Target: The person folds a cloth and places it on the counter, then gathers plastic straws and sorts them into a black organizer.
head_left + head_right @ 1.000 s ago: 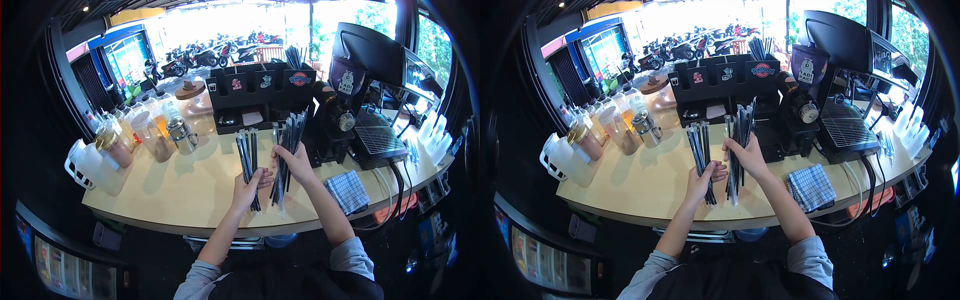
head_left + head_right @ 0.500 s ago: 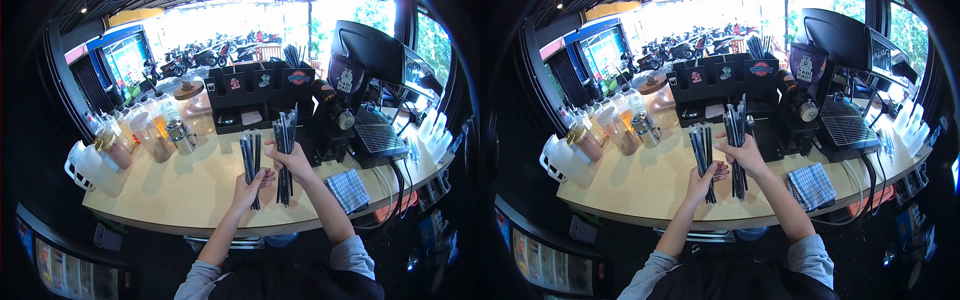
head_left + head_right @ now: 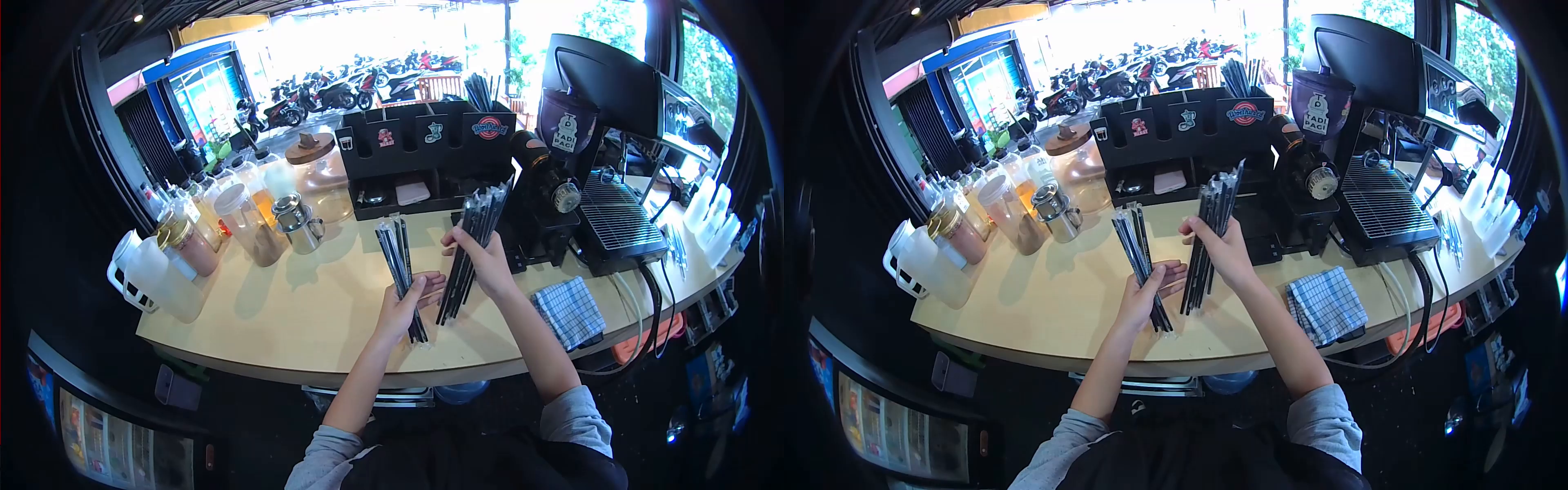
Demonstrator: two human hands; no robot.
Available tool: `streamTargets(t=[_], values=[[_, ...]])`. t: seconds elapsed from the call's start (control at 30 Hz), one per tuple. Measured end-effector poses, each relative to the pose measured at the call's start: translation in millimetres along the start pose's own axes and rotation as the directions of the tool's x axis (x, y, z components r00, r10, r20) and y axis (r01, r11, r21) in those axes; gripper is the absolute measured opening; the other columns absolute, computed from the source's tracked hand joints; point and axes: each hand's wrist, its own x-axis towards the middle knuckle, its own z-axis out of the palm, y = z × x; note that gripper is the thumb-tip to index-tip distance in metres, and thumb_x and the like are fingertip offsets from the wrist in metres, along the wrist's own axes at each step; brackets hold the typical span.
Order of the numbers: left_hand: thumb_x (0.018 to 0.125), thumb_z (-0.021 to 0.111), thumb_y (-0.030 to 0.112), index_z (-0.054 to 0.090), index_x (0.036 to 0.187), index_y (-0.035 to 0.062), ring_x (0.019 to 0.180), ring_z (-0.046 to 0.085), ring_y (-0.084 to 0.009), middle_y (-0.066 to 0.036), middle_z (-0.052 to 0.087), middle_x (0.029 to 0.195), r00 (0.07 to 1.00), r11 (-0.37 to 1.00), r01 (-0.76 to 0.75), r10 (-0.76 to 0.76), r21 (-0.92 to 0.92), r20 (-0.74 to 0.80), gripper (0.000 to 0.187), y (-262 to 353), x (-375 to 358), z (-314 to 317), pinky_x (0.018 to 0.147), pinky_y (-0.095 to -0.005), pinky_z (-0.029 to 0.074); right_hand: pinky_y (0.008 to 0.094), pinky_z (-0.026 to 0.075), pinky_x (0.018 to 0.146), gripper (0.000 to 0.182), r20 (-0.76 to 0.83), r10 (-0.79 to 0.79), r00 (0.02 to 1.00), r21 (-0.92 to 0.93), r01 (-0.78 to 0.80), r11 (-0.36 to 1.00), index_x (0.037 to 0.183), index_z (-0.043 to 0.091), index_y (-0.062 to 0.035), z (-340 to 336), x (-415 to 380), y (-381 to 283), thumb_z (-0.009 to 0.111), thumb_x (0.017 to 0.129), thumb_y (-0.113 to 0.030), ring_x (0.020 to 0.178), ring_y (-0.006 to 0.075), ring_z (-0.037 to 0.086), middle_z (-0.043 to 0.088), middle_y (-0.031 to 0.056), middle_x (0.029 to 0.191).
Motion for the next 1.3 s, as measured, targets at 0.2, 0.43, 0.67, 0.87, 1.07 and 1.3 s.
streamTargets(t=[0.2,0.43,0.67,0.87,1.07,1.3], values=[[0.092,0.043,0.027,0.057,0.106,-0.0008,0.066,0.055,-0.0088,-0.006,0.06,0.085,0.999,0.991,0.038,-0.038,0.132,0.0,0.034,-2,2,-9,0.061,-0.021,0.046,0.0217,0.039,0.046,0.016,0.147,0.112,0.983,0.071,-0.123,0.99,0.085,0.052,-0.0011,-5,-2,-21,0.063,0.078,-0.009,0.048,0.0074,0.047,0.048,0.0,0.059],[0.092,0.044,0.028,0.059,0.099,-0.0002,0.044,0.036,-0.0018,0.001,0.051,0.065,0.934,0.981,0.118,-0.162,0.15,0.319,0.033,-5,2,-4,0.042,-0.0171,0.029,0.02,0.032,0.04,0.018,0.232,0.298,0.926,-0.165,-0.264,0.95,0.074,0.052,-0.0036,1,-2,-18,0.069,0.071,-0.006,0.043,0.0047,0.043,0.048,-0.002,0.053],[0.094,0.035,0.031,0.043,0.093,0.0047,0.04,0.032,-0.0037,-0.002,0.044,0.064,0.981,0.986,0.099,-0.073,-0.136,0.182,0.027,-4,0,7,0.037,-0.0174,0.028,0.0226,0.045,0.065,0.018,0.152,0.123,0.981,0.011,-0.126,0.992,0.078,0.055,-0.0007,3,-5,-10,0.065,0.077,-0.016,0.07,0.0102,0.056,0.059,0.007,0.073],[0.094,0.036,0.028,0.042,0.095,0.0048,0.049,0.05,-0.0105,-0.007,0.054,0.075,0.997,0.993,-0.079,0.077,0.085,0.032,0.024,-16,11,0,0.043,-0.0218,0.042,0.0237,0.047,0.063,0.014,0.146,0.095,0.985,0.073,-0.106,0.992,0.088,0.053,-0.0003,-1,-3,-10,0.06,0.08,-0.009,0.064,0.0116,0.058,0.059,0.0061,0.072],[0.093,0.04,0.024,0.049,0.108,-0.0041,0.077,0.062,-0.0201,-0.016,0.06,0.092,0.996,0.999,-0.05,0.051,0.009,-0.072,0.033,-10,13,-9,0.068,-0.0287,0.052,0.0225,0.045,0.049,0.012,0.029,0.041,0.999,0.093,-0.044,0.995,0.084,0.053,-0.0014,-10,0,-26,0.062,0.077,-0.006,0.052,0.0092,0.053,0.052,0.0019,0.062],[0.092,0.044,0.027,0.044,0.121,-0.0027,0.074,0.062,-0.0171,-0.015,0.061,0.094,0.995,1.0,-0.001,-0.001,0.027,0.096,0.042,-1,8,-2,0.067,-0.0271,0.051,0.0207,0.04,0.044,0.021,0.196,0.232,0.953,-0.028,-0.231,0.973,0.088,0.055,0.0013,0,-7,-35,0.067,0.072,-0.003,0.047,0.0073,0.049,0.051,0.0004,0.059]])
